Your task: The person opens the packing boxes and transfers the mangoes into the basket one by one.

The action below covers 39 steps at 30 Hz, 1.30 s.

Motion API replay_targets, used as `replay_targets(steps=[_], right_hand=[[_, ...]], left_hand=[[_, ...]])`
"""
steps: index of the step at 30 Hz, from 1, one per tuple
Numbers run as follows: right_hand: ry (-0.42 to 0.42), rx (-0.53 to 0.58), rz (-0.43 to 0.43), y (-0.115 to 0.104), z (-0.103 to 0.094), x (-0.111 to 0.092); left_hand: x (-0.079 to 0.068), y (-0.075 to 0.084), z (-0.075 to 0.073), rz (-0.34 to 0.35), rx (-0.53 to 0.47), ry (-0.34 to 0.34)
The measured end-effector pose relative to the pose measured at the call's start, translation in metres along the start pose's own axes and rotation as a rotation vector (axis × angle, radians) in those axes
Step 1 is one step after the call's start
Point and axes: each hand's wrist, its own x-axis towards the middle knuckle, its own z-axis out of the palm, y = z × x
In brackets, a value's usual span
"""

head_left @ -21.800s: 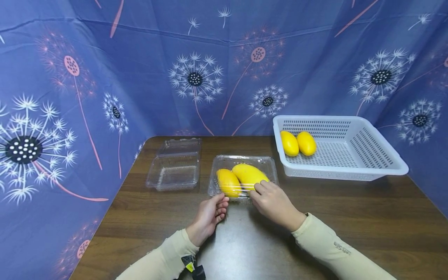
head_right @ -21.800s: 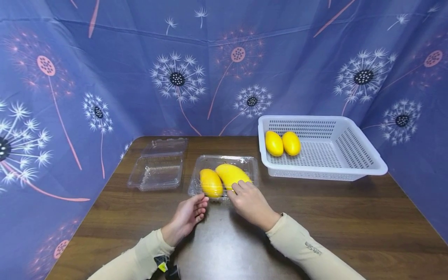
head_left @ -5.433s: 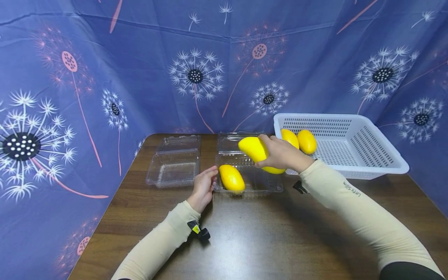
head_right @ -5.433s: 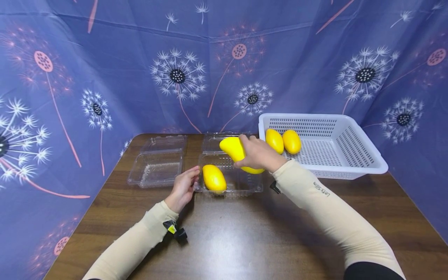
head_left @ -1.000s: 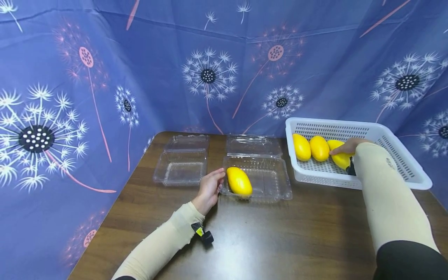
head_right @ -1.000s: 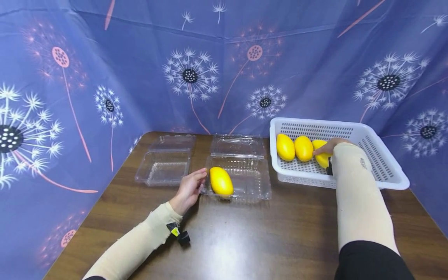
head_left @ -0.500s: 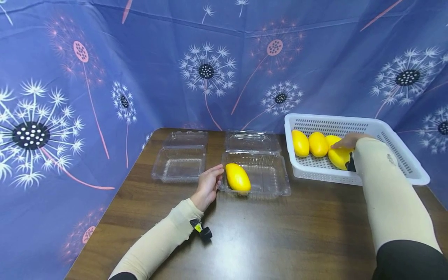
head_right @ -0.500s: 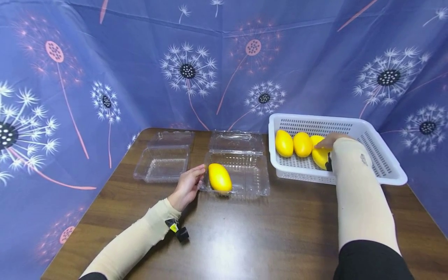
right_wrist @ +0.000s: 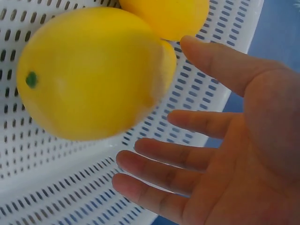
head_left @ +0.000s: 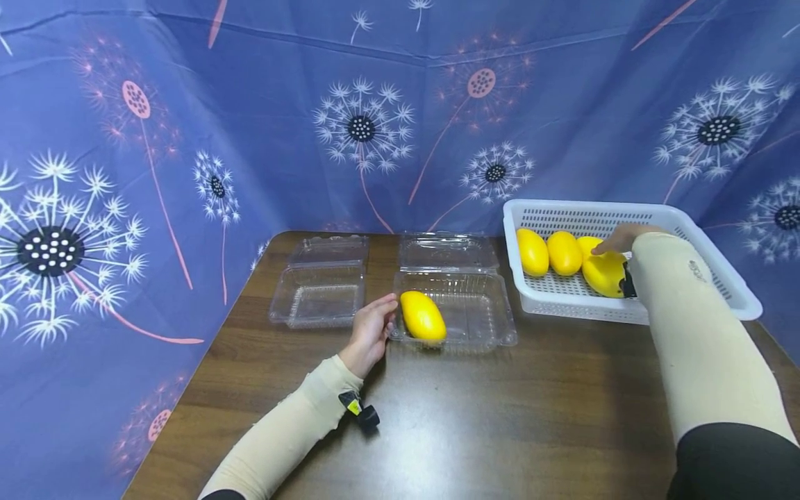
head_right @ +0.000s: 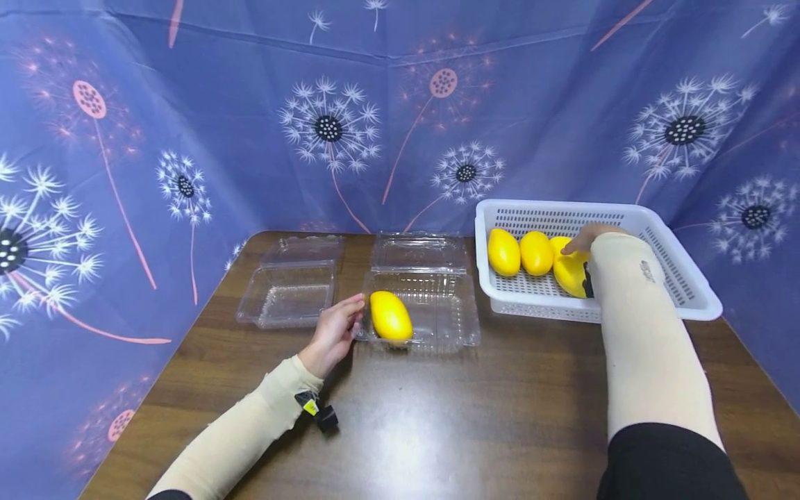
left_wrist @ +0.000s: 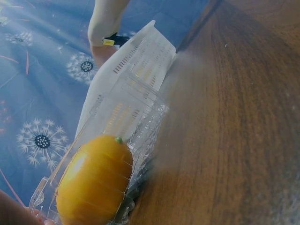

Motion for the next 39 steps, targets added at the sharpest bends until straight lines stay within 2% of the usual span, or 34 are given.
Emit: replay_targets(steps=[5, 13, 23, 30, 35, 39], right_hand=[[0.014, -0.067, -0.004, -0.009, -0.006, -0.012], [0.067, -0.005, 0.001, -0.026, -0.007, -0.027], [0.082, -0.160, -0.204, -0.038, -0.006, -0.033], [0.106, -0.133, -0.262, -0.060, -0.007, -0.048], [0.133, -0.127, -0.286, -0.069, -0.001, -0.055], [0.169, -0.147, -0.338, -0.079, 0.005, -0.064]], left_hand=[[-0.001, 0.001, 0.001, -0.003, 0.003, 0.002], [-0.001, -0.001, 0.000, -0.005, -0.003, -0.008], [-0.002, -0.001, -0.001, -0.011, -0.003, -0.017], [-0.002, 0.001, -0.001, -0.005, -0.012, -0.014], [-0.003, 0.000, -0.001, -0.014, -0.008, -0.024], [-0.004, -0.001, -0.001, -0.016, -0.006, -0.029]])
